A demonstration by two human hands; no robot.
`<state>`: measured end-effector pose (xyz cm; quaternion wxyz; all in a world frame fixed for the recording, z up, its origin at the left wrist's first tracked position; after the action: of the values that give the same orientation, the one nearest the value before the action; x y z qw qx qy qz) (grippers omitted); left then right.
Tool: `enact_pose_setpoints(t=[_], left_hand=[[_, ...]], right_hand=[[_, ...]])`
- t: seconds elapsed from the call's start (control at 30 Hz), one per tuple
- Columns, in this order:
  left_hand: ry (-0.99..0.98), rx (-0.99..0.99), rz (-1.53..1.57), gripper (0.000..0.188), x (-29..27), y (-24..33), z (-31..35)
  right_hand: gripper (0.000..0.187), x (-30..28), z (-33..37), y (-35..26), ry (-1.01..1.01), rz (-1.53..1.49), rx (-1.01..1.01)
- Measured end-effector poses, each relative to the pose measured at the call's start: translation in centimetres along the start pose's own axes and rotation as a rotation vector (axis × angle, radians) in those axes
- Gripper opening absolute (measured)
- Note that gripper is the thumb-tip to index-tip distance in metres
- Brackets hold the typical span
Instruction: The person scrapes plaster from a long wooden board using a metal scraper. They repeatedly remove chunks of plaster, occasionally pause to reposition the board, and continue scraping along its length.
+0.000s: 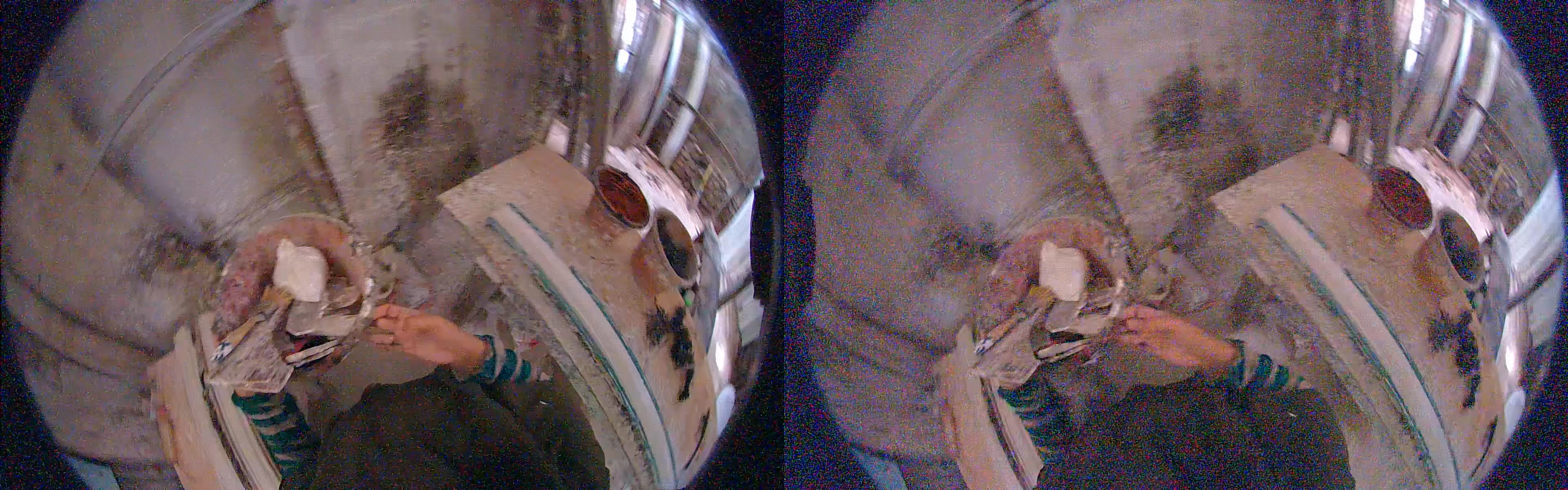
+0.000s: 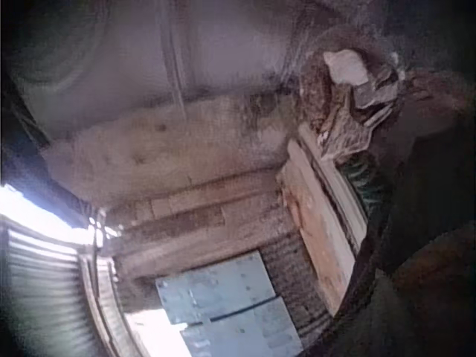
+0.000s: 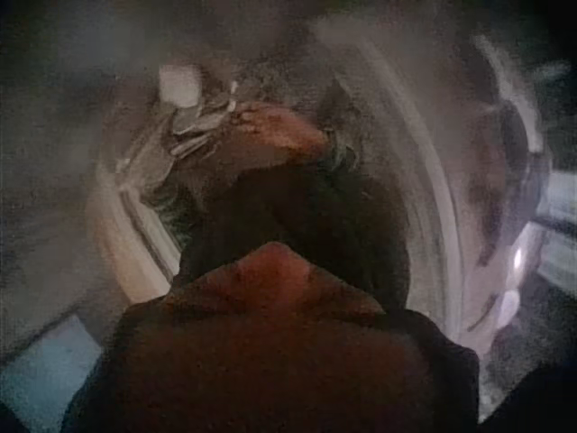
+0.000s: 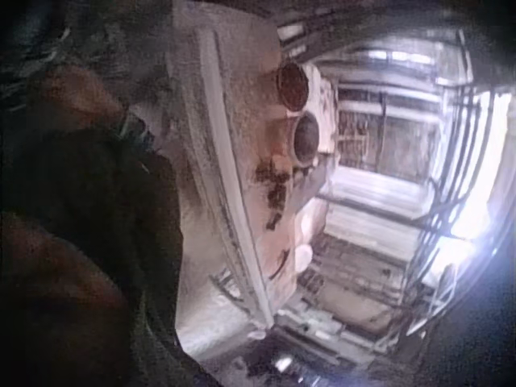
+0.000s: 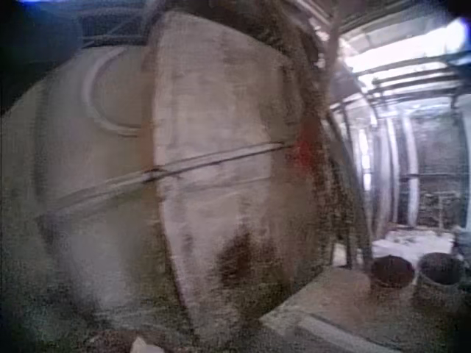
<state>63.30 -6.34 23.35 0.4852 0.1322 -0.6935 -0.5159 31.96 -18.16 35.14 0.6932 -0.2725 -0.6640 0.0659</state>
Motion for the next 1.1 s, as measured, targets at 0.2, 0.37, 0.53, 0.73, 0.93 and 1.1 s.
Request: enact_pose_setpoints(t=[0.2,0.37,0.53,0.73,0.93,1.1], left_hand=[[-0.351,-0.185,0.042,0.034,12.6,-4.4,-5.9],[-0.592,-0.33,0.088,0.033,24.2,-7.3,-9.5],[-0.791,-0.459,0.112,0.032,33.4,-10.3,-9.8],[-1.11,-0.616,0.197,0.031,40.6,-18.6,-10.4],[-1.257,-0.773,0.306,0.036,43.7,-25.6,-7.7],[-1.269,-0.859,0.255,0.037,45.0,-30.3,-4.9]], right_hand=[[0.038,2.6,5.3,-3.1,0.06,0.045,-0.415],[0.044,3.4,6.2,-4.3,0.219,0.052,-0.727],[0.035,-0.7,6.4,-6.5,0.28,0.054,-0.895],[0.02,-2.1,7.5,-9.6,0.453,0.107,-0.967],[0.022,-6.8,8.3,-8.6,0.639,0.029,-1.175],[0.032,-10.2,9.9,-8.9,1.067,0.398,-1.283]])
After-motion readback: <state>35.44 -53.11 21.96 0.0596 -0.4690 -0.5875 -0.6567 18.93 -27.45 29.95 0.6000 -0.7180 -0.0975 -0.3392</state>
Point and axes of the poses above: each hand's wrist, its own z-axis away from the middle knuckle, its own x-axis out of the palm, y = z × x, the point moved 9 cm from there along -z, towards the middle knuckle, and after that the axes turned 5 degrees about -z, right-handed, at the moved point
